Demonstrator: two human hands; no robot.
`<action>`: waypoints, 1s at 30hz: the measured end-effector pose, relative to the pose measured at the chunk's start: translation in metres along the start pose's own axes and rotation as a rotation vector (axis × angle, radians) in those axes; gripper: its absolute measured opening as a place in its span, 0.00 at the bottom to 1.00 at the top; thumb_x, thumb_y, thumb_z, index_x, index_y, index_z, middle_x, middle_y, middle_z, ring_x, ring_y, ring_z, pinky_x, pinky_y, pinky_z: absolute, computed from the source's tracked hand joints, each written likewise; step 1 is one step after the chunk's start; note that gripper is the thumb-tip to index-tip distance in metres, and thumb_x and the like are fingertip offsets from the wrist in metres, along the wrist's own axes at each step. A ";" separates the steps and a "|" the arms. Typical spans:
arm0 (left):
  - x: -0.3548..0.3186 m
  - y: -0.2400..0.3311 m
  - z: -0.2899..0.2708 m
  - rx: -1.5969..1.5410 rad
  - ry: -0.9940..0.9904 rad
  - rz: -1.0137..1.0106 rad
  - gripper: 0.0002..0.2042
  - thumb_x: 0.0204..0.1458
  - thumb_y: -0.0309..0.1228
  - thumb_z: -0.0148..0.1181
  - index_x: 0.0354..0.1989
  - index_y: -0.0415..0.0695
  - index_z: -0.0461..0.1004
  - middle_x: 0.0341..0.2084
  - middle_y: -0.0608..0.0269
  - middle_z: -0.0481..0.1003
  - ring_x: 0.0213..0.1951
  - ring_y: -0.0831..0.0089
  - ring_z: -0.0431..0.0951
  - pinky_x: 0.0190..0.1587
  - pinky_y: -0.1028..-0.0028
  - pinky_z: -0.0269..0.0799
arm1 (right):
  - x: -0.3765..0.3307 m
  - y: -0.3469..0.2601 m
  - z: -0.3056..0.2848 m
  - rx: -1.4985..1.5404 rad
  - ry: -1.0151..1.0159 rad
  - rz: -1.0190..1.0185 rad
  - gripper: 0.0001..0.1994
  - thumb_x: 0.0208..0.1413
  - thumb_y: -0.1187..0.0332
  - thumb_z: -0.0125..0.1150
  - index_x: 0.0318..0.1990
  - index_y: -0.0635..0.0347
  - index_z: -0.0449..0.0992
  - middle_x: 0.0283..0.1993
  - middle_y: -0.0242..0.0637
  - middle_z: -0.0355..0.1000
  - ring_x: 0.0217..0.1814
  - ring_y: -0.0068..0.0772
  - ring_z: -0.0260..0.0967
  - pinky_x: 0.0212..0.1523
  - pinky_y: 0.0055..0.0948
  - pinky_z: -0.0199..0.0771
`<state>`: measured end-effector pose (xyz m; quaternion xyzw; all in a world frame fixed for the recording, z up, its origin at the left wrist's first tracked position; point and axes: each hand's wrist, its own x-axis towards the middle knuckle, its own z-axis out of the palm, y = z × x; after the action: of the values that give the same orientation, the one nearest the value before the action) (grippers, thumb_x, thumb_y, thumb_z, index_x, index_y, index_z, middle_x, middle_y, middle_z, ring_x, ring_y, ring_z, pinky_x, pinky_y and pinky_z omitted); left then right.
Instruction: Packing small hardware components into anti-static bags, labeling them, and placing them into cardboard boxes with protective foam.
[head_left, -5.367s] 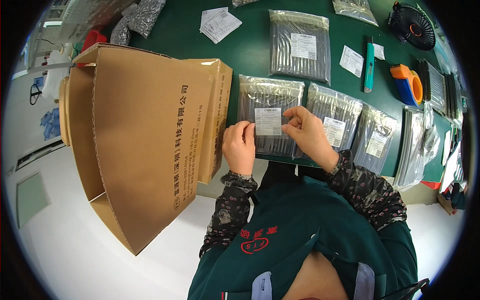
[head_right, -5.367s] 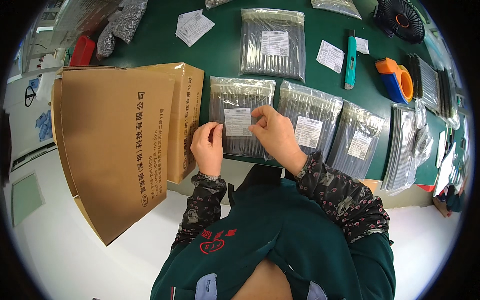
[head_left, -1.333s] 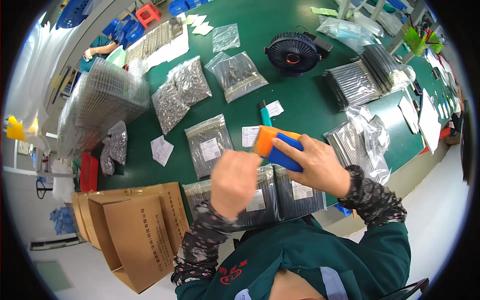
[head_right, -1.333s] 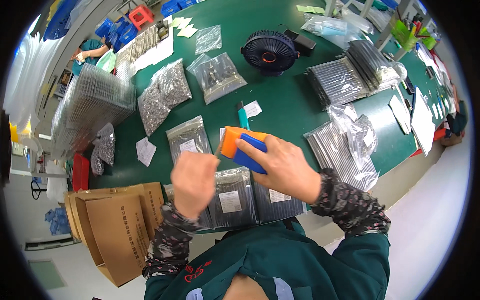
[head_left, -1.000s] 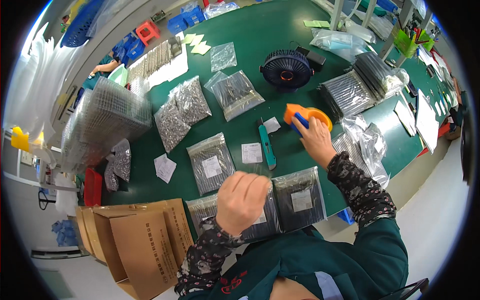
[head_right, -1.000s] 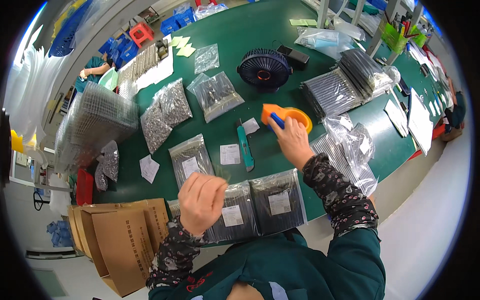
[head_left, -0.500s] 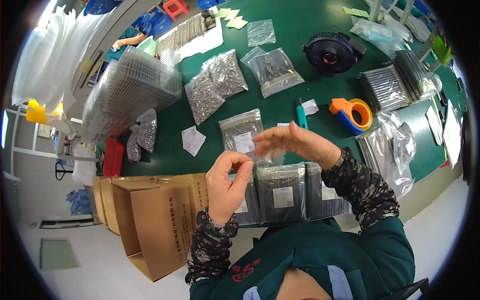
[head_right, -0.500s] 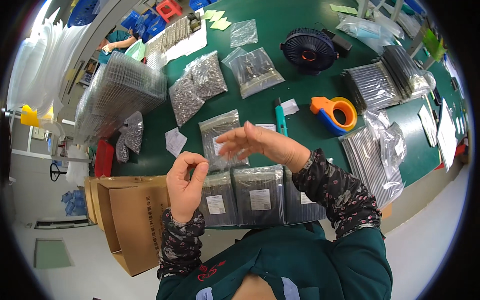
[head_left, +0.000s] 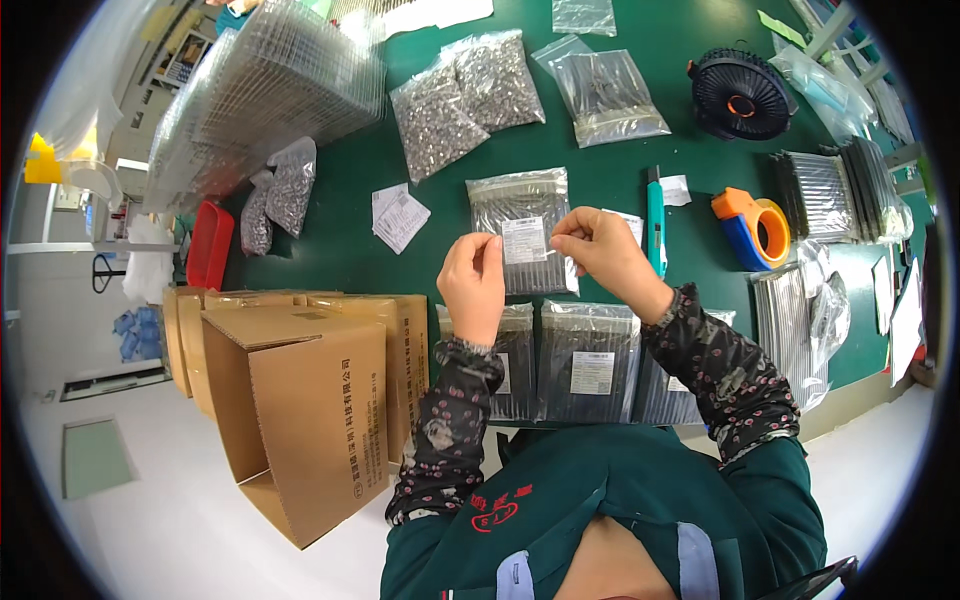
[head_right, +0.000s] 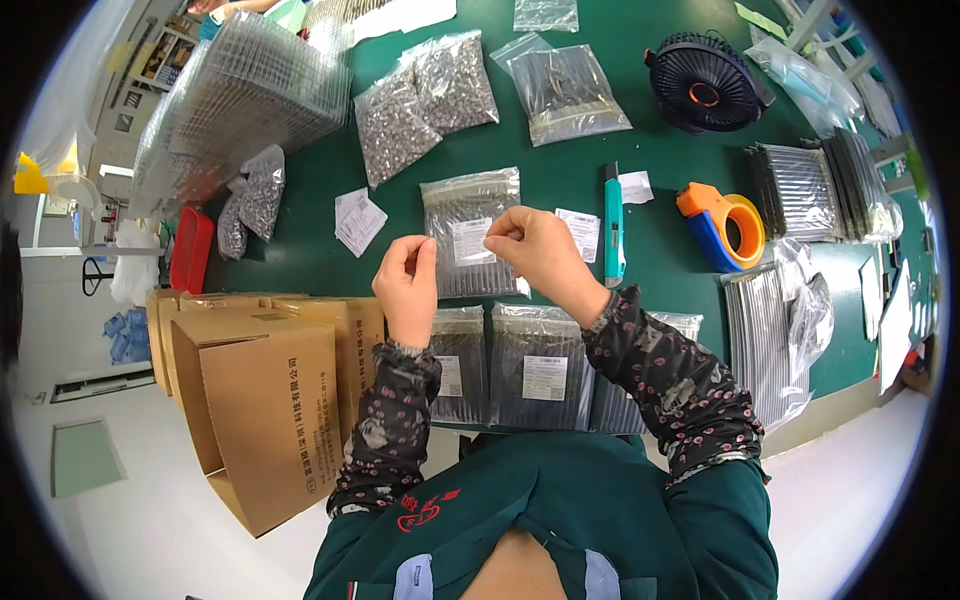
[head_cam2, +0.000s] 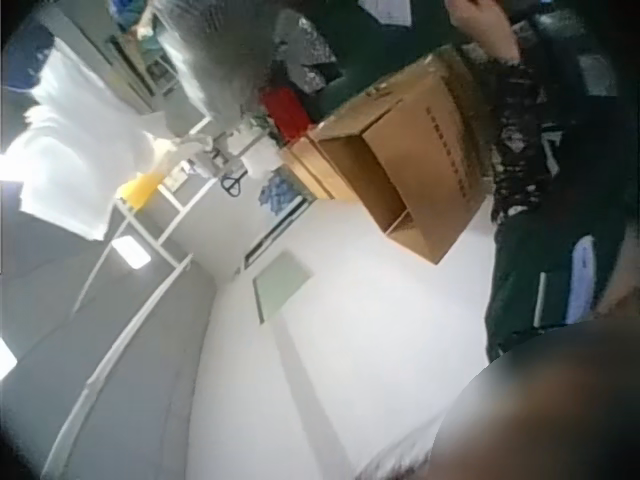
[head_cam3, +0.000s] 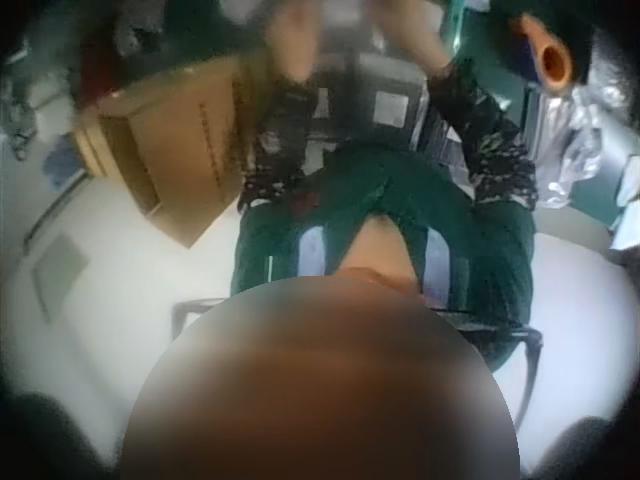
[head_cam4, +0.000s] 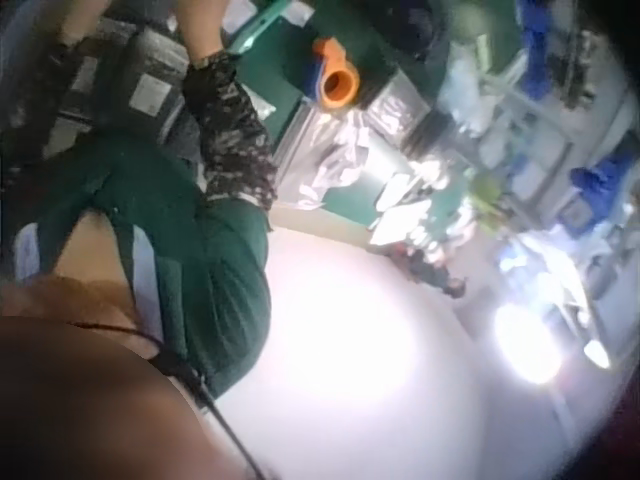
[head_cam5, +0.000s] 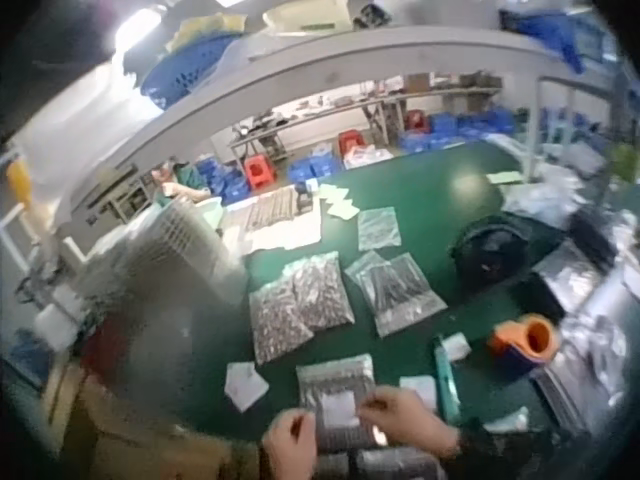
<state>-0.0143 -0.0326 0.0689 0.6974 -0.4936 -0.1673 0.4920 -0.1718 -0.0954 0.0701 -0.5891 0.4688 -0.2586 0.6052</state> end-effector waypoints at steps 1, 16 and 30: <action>0.001 -0.010 0.003 0.039 -0.009 0.015 0.05 0.47 0.26 0.55 0.26 0.38 0.70 0.20 0.60 0.70 0.21 0.70 0.70 0.26 0.75 0.65 | 0.004 0.007 0.005 -0.035 0.030 -0.002 0.08 0.47 0.73 0.58 0.34 0.67 0.70 0.22 0.28 0.66 0.19 0.14 0.61 0.16 0.15 0.64; -0.003 -0.074 0.028 0.373 -0.018 0.178 0.05 0.46 0.29 0.56 0.26 0.40 0.70 0.23 0.60 0.72 0.29 0.60 0.70 0.34 0.66 0.65 | 0.030 0.042 0.030 -0.269 0.176 0.090 0.14 0.40 0.70 0.62 0.36 0.64 0.70 0.20 0.39 0.69 0.22 0.34 0.69 0.25 0.29 0.66; -0.005 -0.083 0.036 0.644 -0.048 0.352 0.05 0.45 0.30 0.57 0.29 0.45 0.68 0.22 0.63 0.67 0.29 0.64 0.67 0.32 0.67 0.60 | 0.034 0.055 0.040 -0.494 0.198 -0.037 0.13 0.42 0.71 0.59 0.36 0.64 0.66 0.26 0.46 0.70 0.31 0.49 0.69 0.32 0.40 0.67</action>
<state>0.0013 -0.0448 -0.0195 0.7166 -0.6450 0.0675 0.2568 -0.1358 -0.0963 0.0031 -0.6993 0.5637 -0.2037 0.3895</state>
